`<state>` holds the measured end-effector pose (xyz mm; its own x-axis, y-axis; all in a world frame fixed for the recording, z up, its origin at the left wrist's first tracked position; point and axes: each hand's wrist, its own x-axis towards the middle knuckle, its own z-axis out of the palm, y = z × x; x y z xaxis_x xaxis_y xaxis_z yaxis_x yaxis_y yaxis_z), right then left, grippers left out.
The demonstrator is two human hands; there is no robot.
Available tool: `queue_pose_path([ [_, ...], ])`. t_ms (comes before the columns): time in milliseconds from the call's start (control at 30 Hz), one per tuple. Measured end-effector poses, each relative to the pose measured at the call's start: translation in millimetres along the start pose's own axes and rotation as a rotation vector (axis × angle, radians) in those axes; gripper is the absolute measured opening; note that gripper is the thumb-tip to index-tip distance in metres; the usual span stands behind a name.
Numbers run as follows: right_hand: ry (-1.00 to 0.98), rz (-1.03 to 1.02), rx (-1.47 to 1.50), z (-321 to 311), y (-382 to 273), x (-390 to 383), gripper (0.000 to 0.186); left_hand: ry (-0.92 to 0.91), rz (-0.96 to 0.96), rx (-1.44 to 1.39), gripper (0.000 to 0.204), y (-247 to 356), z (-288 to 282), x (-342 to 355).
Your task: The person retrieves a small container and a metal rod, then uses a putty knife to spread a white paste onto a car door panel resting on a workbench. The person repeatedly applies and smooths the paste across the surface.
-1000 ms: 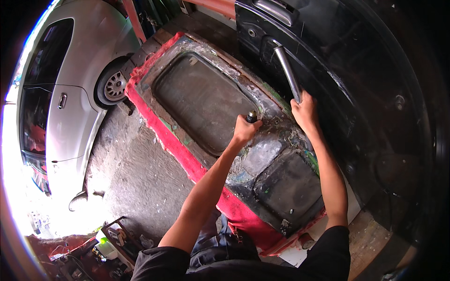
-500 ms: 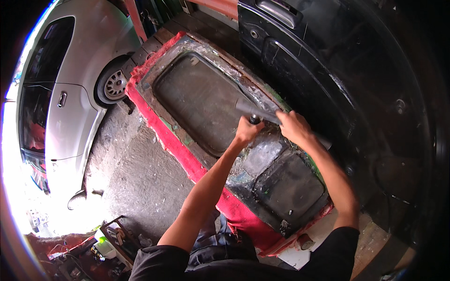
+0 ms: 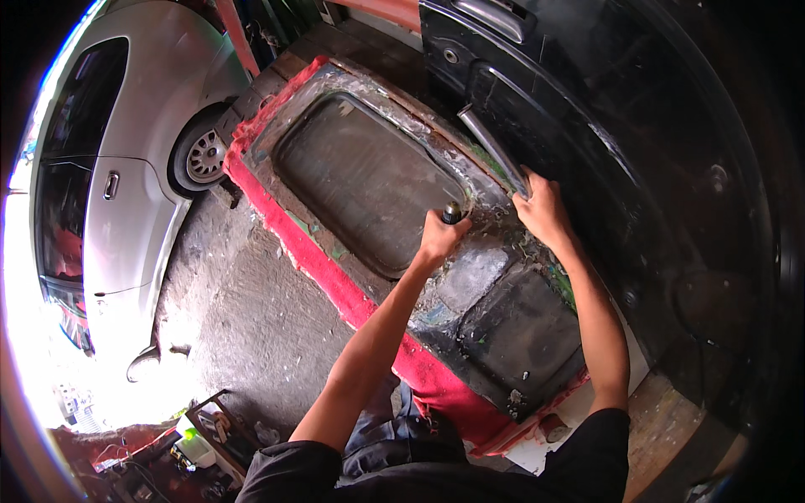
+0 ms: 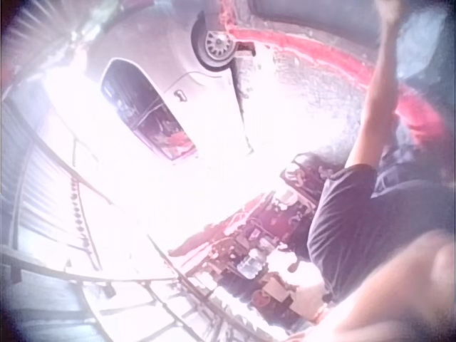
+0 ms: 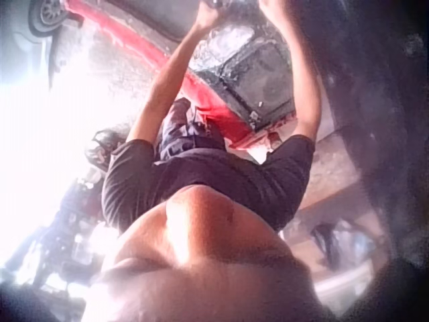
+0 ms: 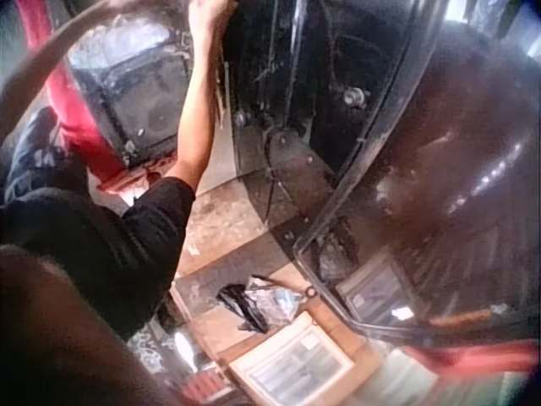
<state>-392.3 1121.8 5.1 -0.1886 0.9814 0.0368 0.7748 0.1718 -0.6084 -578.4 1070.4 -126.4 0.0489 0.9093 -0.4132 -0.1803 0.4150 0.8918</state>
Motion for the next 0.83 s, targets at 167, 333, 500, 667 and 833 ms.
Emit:
queue_pose_path([
  [167, -0.037, 0.027, -0.015, 9.1, 7.0, -14.6, 0.038, 0.044, 0.008, -0.03, 0.028, 18.0, 0.7, 8.2],
  [333, -0.012, -0.016, 0.054, 6.3, 10.3, -16.2, 0.039, 0.069, -0.003, -0.054, 0.028, 18.2, 2.2, 7.7],
  [500, -0.063, -0.007, 0.065, 1.0, 9.2, -12.4, 0.037, 0.125, -0.004, -0.059, 0.026, 18.6, 4.6, 2.4],
  [667, 0.004, -0.024, 0.135, -4.5, -8.1, -0.9, 0.031, 0.064, 0.022, 0.074, 0.028, 14.5, 3.8, 3.9],
  [833, -0.162, 0.027, -0.189, 18.5, 15.4, -7.9, 0.04, -0.048, 0.031, 0.01, 0.025, 15.2, 3.3, 2.2],
])
